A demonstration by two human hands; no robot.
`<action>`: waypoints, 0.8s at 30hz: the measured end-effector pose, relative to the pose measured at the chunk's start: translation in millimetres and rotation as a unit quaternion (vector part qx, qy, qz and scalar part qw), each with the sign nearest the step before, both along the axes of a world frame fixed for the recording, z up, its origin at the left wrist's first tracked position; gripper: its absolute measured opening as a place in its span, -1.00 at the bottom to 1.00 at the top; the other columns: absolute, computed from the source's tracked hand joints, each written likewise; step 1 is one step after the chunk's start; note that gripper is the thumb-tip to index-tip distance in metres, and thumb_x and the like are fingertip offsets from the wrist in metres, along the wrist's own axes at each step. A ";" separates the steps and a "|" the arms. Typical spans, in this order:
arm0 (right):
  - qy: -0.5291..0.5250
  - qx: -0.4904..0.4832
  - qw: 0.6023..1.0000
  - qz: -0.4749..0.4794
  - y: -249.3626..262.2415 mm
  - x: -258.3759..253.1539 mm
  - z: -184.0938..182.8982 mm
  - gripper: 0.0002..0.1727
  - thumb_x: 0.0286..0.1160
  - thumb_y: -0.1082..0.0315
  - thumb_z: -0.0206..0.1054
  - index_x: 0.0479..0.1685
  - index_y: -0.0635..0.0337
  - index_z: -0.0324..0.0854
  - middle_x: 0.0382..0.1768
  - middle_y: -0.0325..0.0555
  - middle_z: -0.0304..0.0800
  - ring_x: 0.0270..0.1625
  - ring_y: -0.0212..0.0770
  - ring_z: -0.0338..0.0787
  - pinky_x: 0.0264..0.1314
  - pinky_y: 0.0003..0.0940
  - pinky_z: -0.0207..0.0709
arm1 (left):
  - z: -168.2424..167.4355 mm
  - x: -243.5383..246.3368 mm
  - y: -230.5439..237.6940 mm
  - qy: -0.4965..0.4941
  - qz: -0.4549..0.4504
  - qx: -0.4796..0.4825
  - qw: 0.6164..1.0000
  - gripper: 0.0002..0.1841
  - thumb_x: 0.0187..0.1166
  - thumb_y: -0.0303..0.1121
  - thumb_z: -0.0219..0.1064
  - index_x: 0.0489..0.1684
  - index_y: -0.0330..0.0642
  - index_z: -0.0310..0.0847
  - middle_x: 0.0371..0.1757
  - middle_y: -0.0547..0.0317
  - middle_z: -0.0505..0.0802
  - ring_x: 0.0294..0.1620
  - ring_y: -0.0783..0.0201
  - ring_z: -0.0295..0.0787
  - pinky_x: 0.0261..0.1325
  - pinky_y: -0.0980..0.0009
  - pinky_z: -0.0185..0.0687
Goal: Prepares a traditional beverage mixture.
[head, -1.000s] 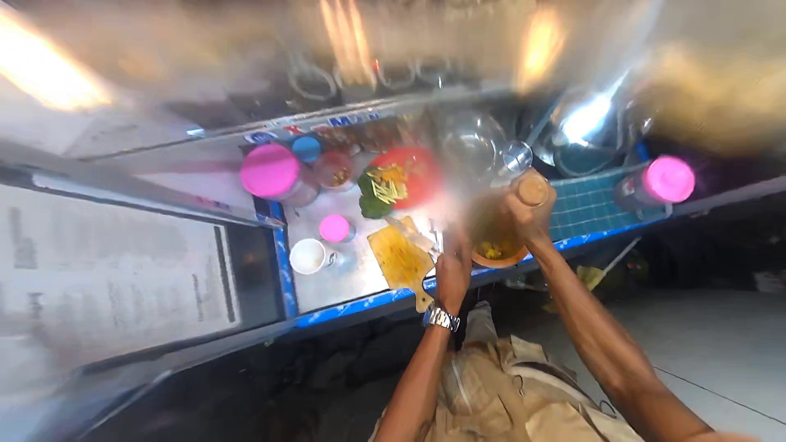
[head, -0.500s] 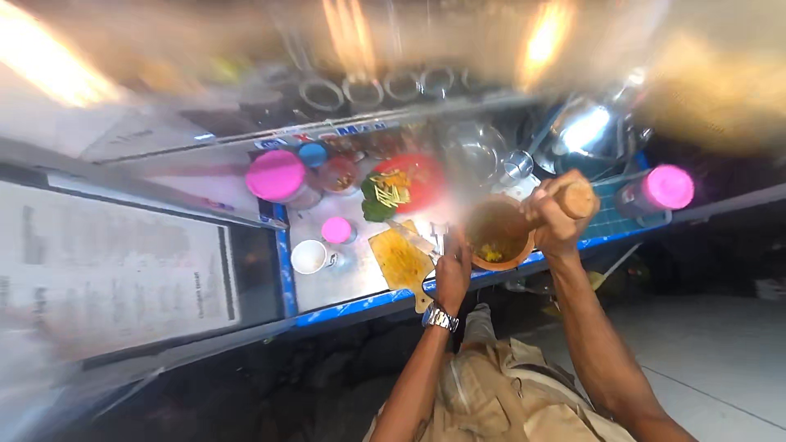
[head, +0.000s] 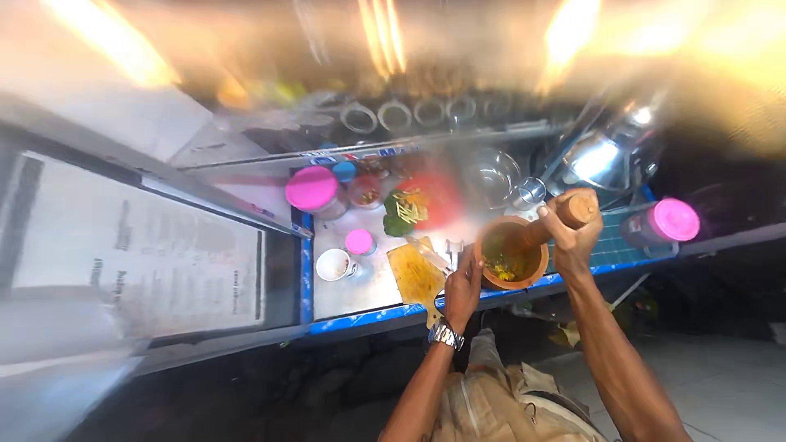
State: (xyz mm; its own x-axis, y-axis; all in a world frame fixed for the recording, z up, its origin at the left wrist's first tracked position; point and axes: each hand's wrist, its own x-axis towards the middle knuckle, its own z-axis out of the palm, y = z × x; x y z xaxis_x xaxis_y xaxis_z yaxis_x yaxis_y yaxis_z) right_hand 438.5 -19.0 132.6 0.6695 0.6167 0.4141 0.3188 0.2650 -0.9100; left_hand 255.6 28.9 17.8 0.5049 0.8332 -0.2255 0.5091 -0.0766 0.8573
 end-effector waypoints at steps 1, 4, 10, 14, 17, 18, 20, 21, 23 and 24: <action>0.037 -0.002 0.999 -0.018 2.0 5.9 -9.3 -0.63 0.34 0.31 0.51 0.10 0.11 0.56 -0.16 -0.20 0.79 -0.12 -0.25 0.82 0.00 -0.24 0.77 | 2.7 -6.6 1.2 -0.008 0.011 -0.012 1.000 -0.47 0.82 -0.06 0.09 0.72 -0.01 0.42 -0.25 -0.05 0.87 -0.26 0.07 0.80 0.04 0.03 0.68; 0.153 -0.003 0.987 -0.054 4.4 25.5 -45.7 -0.79 0.53 0.41 0.34 0.06 0.16 0.55 -0.01 -0.12 0.80 0.10 -0.16 0.80 0.25 -0.13 0.69 | -0.3 -32.3 0.3 -0.049 0.062 -0.020 0.997 -0.53 0.82 -0.19 0.06 0.67 -0.06 0.47 -0.30 0.02 0.84 -0.35 0.20 0.74 -0.09 0.18 0.68; 0.148 -0.081 0.972 -0.166 -15.0 32.2 -53.8 -0.31 0.34 0.46 0.50 0.50 0.28 0.31 0.24 0.02 0.68 0.26 -0.15 0.74 0.31 -0.21 0.68 | -18.9 -88.0 2.0 -0.157 0.111 -0.028 0.981 -0.49 0.80 -0.27 -0.12 0.67 -0.20 0.39 -0.11 0.09 0.75 -0.23 0.36 0.63 -0.08 0.39 0.60; -0.030 -0.126 0.950 -0.284 -36.7 9.0 -28.8 -0.06 0.40 0.36 0.47 0.72 0.52 -0.04 0.63 0.43 0.23 0.66 0.08 0.40 0.61 -0.19 0.45 | -54.9 -105.9 0.9 -0.173 0.104 0.138 0.970 -0.56 0.81 -0.36 -0.12 0.41 -0.39 0.58 -0.06 -0.06 0.72 -0.10 0.27 0.66 0.07 0.40 0.62; -0.252 -0.056 0.929 -0.266 -39.1 -27.5 -18.7 -0.37 0.35 0.35 0.43 0.39 0.45 0.31 0.41 0.29 0.42 0.52 0.02 0.47 0.47 -0.17 0.51 | -94.1 -112.6 5.1 -0.132 0.104 0.243 0.955 -0.62 0.69 -0.51 -0.01 0.32 -0.34 0.65 0.15 -0.23 0.75 0.23 0.05 0.73 0.40 0.24 0.62; -0.281 -0.043 0.936 -0.206 -34.5 -45.4 -18.2 -0.53 0.39 0.33 0.44 0.28 0.20 0.45 0.33 -0.02 0.51 0.48 -0.17 0.53 0.44 -0.27 0.55 | -108.6 -113.6 7.3 -0.113 0.111 0.257 0.953 -0.62 0.66 -0.53 0.01 0.31 -0.32 0.67 0.19 -0.26 0.75 0.28 -0.01 0.71 0.45 0.20 0.59; -0.282 -0.069 0.956 -0.042 -15.2 -84.4 -21.7 -0.78 0.47 0.32 0.40 0.06 -0.05 0.64 0.16 -0.33 0.69 0.35 -0.39 0.65 0.41 -0.38 0.60 | -134.9 -116.2 12.4 -0.075 0.119 0.255 0.957 -0.61 0.62 -0.56 0.03 0.30 -0.30 0.68 0.25 -0.31 0.73 0.35 -0.15 0.67 0.51 0.04 0.52; -0.272 -0.105 0.955 0.050 0.6 -99.3 -25.8 -0.85 0.49 0.34 0.38 -0.03 0.01 0.72 0.08 -0.26 0.76 0.28 -0.38 0.71 0.37 -0.39 0.64 | -144.0 -116.8 16.0 -0.060 0.118 0.242 0.961 -0.60 0.60 -0.57 0.05 0.31 -0.29 0.69 0.27 -0.33 0.73 0.38 -0.22 0.64 0.54 -0.05 0.47; -0.233 -0.216 0.929 0.192 43.5 -116.8 -37.2 -0.82 0.50 0.41 0.34 -0.07 0.22 0.82 0.02 -0.05 0.85 0.15 -0.29 0.80 0.25 -0.37 0.70 | -156.0 -116.7 20.8 -0.035 0.110 0.224 0.968 -0.58 0.56 -0.62 0.08 0.32 -0.25 0.70 0.29 -0.35 0.73 0.40 -0.33 0.61 0.55 -0.20 0.40; -0.202 -0.286 0.909 0.228 68.8 -119.9 -42.9 -0.79 0.54 0.41 0.31 -0.01 0.25 0.80 0.06 -0.01 0.84 0.11 -0.26 0.81 0.20 -0.34 0.72 | -160.2 -116.1 22.2 -0.023 0.101 0.220 0.970 -0.57 0.54 -0.63 0.11 0.31 -0.23 0.71 0.29 -0.34 0.73 0.39 -0.36 0.61 0.53 -0.24 0.39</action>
State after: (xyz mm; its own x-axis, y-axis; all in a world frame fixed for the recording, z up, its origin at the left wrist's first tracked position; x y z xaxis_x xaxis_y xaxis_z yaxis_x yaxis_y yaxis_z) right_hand 318.6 49.8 89.8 0.1559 0.9832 0.0946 0.6328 -0.0258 -0.7739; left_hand 139.5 51.1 -142.4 0.3224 0.9267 0.1930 0.5144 -0.3427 0.7861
